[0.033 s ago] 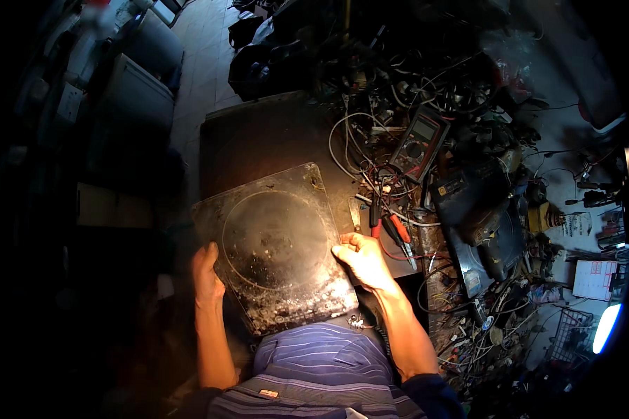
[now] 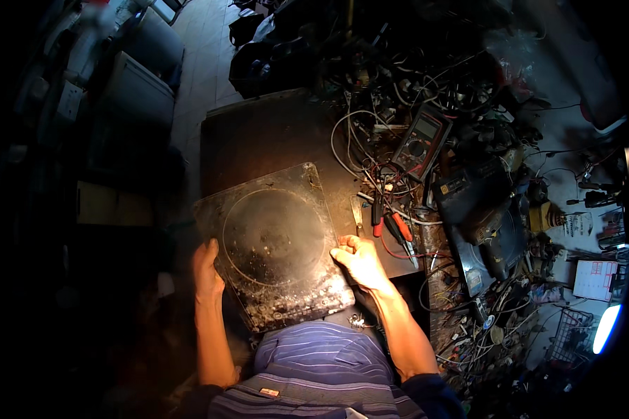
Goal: The person uses a utility knife to cut the adhesive seal around the perimeter of a black square induction cooktop. They work methodically along the edges to separate the glass surface from the frame, eventually lifting the top panel to reveal the internal components.
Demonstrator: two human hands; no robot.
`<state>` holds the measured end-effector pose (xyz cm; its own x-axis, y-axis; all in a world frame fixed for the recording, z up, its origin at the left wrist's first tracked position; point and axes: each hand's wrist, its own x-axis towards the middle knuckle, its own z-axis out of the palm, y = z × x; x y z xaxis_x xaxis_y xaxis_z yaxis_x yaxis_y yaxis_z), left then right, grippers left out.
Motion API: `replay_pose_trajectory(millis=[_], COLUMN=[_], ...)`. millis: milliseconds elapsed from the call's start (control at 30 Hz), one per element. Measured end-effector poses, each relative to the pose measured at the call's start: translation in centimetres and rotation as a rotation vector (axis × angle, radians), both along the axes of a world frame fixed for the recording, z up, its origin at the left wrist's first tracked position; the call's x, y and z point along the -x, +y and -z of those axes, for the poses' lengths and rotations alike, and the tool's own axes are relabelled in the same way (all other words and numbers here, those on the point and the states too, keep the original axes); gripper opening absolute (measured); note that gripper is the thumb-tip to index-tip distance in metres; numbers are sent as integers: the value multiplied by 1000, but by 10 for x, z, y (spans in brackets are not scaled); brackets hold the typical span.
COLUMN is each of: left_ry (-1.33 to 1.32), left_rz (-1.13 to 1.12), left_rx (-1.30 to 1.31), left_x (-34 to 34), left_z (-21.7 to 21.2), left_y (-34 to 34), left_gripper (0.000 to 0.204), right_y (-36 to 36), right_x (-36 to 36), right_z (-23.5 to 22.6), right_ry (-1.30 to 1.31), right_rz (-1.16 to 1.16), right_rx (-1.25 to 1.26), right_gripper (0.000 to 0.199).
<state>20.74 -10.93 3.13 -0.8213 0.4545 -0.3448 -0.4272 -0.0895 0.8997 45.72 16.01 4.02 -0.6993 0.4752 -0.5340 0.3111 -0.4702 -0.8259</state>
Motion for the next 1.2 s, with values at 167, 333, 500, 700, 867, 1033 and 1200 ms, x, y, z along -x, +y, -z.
replay_pose_trajectory(millis=[167, 333, 500, 700, 867, 1033, 1200], left_ry=[-31, 159, 253, 327, 475, 582, 715], left_rz=[-75, 56, 77, 83, 124, 271, 242], left_rx=[400, 278, 277, 493, 763, 983, 975], left_x=[33, 63, 86, 106, 114, 140, 153], left_z=[52, 92, 104, 114, 87, 93, 110], left_y=[-16, -25, -10, 15, 38, 38, 38], left_gripper=[47, 21, 26, 30, 29, 36, 49], right_y=[-44, -74, -83, -72, -63, -54, -42], right_x=[25, 44, 61, 94, 105, 123, 144], right_z=[53, 134, 116, 75, 84, 70, 52], right_ry=[-92, -122, -267, -454, -446, -570, -820], right_rz=[11, 2, 17, 33, -11, -100, -292], right_rx=[-17, -266, -492, -816, -984, -879, -800], right_gripper=[37, 39, 36, 20, 22, 21, 22])
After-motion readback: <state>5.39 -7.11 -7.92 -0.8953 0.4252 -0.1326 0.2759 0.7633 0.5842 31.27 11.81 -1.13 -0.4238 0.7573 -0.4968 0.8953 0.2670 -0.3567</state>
